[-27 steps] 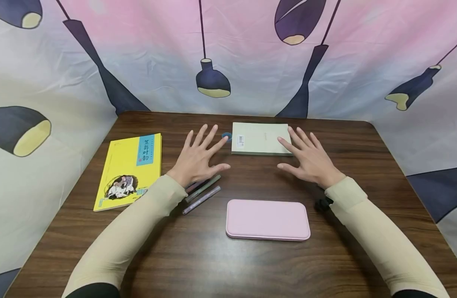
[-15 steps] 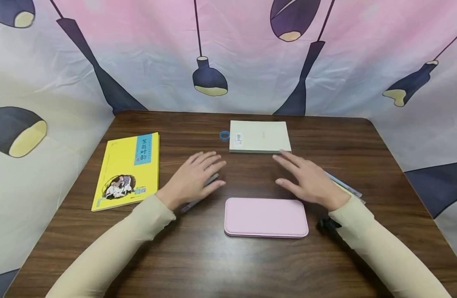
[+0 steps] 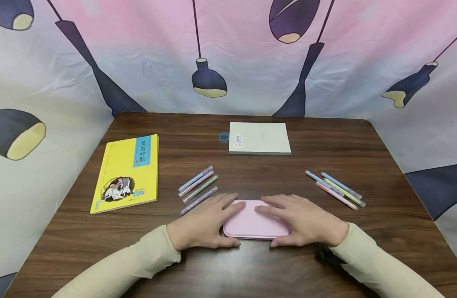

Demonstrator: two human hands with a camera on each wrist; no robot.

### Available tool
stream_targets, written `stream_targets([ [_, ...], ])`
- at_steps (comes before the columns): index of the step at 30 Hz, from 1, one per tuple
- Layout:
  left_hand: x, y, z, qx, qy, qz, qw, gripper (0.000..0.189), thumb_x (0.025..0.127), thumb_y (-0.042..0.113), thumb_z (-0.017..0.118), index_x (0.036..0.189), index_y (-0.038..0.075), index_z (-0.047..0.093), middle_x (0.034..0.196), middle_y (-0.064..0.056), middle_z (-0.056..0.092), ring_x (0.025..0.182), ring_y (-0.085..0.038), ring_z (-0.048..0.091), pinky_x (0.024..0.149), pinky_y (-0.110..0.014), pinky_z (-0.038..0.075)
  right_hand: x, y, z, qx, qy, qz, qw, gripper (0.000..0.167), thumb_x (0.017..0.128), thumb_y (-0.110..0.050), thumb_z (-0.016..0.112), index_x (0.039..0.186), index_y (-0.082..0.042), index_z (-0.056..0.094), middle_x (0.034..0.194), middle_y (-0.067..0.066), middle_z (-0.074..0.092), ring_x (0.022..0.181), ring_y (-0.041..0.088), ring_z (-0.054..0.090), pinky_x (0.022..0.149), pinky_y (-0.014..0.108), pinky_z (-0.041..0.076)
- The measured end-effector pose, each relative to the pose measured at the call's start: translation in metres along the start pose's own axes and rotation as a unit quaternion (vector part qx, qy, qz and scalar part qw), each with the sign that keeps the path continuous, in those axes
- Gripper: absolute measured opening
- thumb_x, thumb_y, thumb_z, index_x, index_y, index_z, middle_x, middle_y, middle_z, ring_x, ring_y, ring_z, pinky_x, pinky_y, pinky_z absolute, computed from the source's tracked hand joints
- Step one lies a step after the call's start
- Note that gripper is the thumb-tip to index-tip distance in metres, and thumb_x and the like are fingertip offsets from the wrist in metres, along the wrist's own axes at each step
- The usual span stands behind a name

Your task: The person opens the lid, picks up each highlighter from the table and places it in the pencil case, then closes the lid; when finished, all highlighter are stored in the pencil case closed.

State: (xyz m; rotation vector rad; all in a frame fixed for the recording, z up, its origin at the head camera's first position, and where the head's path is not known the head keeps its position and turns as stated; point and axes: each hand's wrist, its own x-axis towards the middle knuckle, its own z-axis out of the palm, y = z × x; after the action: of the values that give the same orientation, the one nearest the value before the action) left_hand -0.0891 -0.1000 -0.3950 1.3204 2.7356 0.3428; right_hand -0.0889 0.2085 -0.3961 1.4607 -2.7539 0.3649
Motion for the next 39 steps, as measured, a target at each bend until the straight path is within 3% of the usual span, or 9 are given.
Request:
stream_targets([
  [12, -0.003, 0.001, -0.001, -0.007, -0.004, 0.006, 0.9999, 0.087, 0.081, 0.055, 0.075, 0.150, 0.013, 0.044, 0.144, -0.015, 0.049, 0.129, -0.030, 0.051, 0.110, -0.042, 0.041, 0.003, -0.004, 0.008, -0.009, 0.014, -0.009, 0.9998, 0.073, 0.083, -0.062, 0.070, 0.145, -0.028, 0.052, 0.147, 0.008, 0.051, 0.128, 0.026, 0.054, 0.096, 0.050, 0.049],
  [22, -0.002, 0.003, 0.003, 0.023, 0.019, -0.003, 0.9995, 0.089, 0.073, 0.046, 0.080, 0.146, 0.006, 0.048, 0.124, -0.013, 0.056, 0.106, -0.023, 0.058, 0.093, -0.038, 0.051, 0.007, -0.002, 0.013, -0.017, 0.037, -0.033, 0.9986, 0.069, 0.080, -0.061, 0.073, 0.138, -0.026, 0.060, 0.141, 0.011, 0.057, 0.121, 0.027, 0.061, 0.091, 0.045, 0.054],
  [28, -0.002, 0.002, 0.004, 0.024, 0.024, -0.004, 0.9994, 0.092, 0.071, 0.044, 0.082, 0.146, 0.004, 0.048, 0.122, -0.015, 0.055, 0.104, -0.025, 0.057, 0.090, -0.039, 0.052, 0.013, 0.000, 0.010, -0.021, 0.045, -0.046, 0.9977, 0.068, 0.075, -0.059, 0.077, 0.132, -0.023, 0.066, 0.133, 0.014, 0.063, 0.114, 0.026, 0.066, 0.084, 0.041, 0.058],
  [34, -0.001, 0.003, 0.004, 0.025, 0.020, -0.007, 0.9995, 0.092, 0.072, 0.045, 0.082, 0.147, 0.005, 0.047, 0.123, -0.015, 0.055, 0.103, -0.025, 0.057, 0.088, -0.039, 0.053, 0.016, 0.000, 0.004, -0.026, 0.024, -0.040, 0.9986, 0.069, 0.073, -0.060, 0.078, 0.130, -0.024, 0.068, 0.131, 0.015, 0.065, 0.110, 0.025, 0.068, 0.083, 0.039, 0.058],
  [39, 0.000, 0.002, 0.004, 0.022, 0.024, 0.009, 0.9994, 0.093, 0.071, 0.043, 0.083, 0.146, 0.002, 0.047, 0.124, -0.017, 0.055, 0.105, -0.026, 0.058, 0.090, -0.039, 0.053, 0.018, 0.003, 0.000, -0.006, 0.025, -0.048, 0.9985, 0.065, 0.071, -0.056, 0.080, 0.127, -0.024, 0.071, 0.127, 0.015, 0.067, 0.106, 0.022, 0.070, 0.081, 0.036, 0.058],
])
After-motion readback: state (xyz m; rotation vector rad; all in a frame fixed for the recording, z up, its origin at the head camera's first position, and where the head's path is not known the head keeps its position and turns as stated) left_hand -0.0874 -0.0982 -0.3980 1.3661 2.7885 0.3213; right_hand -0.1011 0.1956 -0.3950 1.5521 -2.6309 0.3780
